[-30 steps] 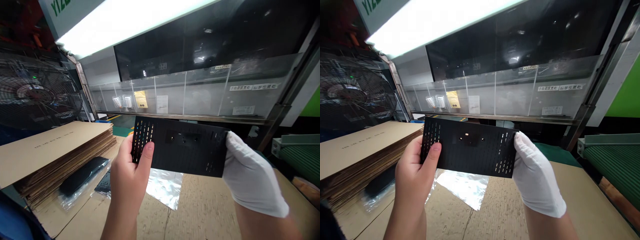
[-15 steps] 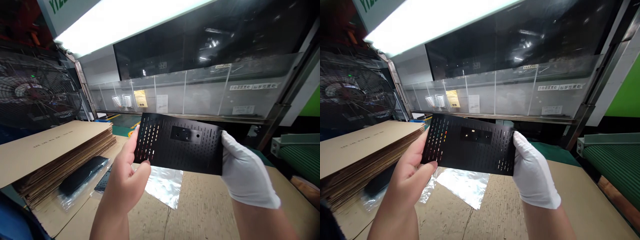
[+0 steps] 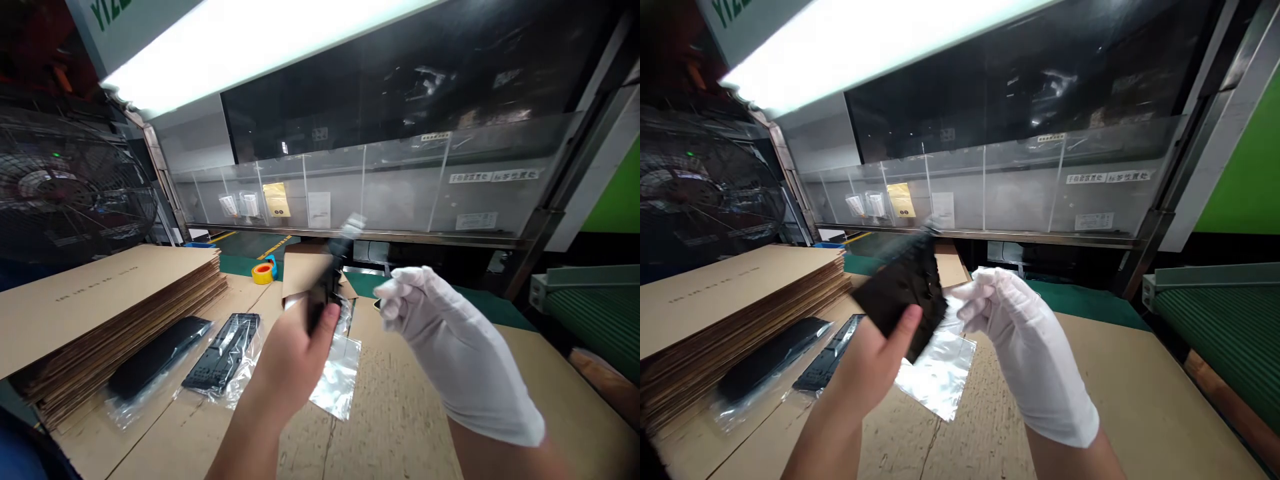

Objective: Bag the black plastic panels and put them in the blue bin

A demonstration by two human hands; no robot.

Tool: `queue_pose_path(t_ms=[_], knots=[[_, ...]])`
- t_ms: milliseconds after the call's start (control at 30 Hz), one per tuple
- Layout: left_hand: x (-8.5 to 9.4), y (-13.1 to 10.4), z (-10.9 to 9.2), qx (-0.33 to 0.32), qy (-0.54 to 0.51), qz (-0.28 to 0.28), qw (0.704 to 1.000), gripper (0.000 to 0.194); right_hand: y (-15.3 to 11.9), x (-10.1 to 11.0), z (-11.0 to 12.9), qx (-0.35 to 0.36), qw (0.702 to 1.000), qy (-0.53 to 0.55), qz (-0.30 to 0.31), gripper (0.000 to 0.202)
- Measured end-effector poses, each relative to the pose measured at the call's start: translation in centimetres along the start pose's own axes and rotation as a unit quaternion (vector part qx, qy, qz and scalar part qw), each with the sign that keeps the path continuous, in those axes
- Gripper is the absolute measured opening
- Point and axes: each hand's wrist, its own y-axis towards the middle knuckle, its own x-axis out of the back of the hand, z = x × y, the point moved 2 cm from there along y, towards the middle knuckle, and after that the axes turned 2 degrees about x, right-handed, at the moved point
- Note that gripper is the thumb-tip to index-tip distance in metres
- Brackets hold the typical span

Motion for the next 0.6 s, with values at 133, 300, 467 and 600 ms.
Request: queue_pose_path(t_ms=[133,300,467,600], knots=[[0.6,-0.1,0.7,0.167,-0.300,-0.128,0.931,0.049,-0.3,-0.6,0.8,0.012,0.995,-0.080,-0.050,0.032],[0.8,-0.1,-0.2,0.166,-0.389,-0.140,0.895,0.049,-1.3,-1.8,1.2,0.054,0.996,-0.062,-0.031,0.017],[0.6,-0.9,-1.6,0.153,-0.365,-0.104,0.913,0.060,-2.3,-2.2,1.8,0.117,0.991,-0.054,-0.031,0.021],[0.2,-1.6,-2.4,0.153,-0.330,-0.101,0.926,0.064,-2.6,-2.1,2.0,0.161,0.985,-0.045,-0.040,0.027]])
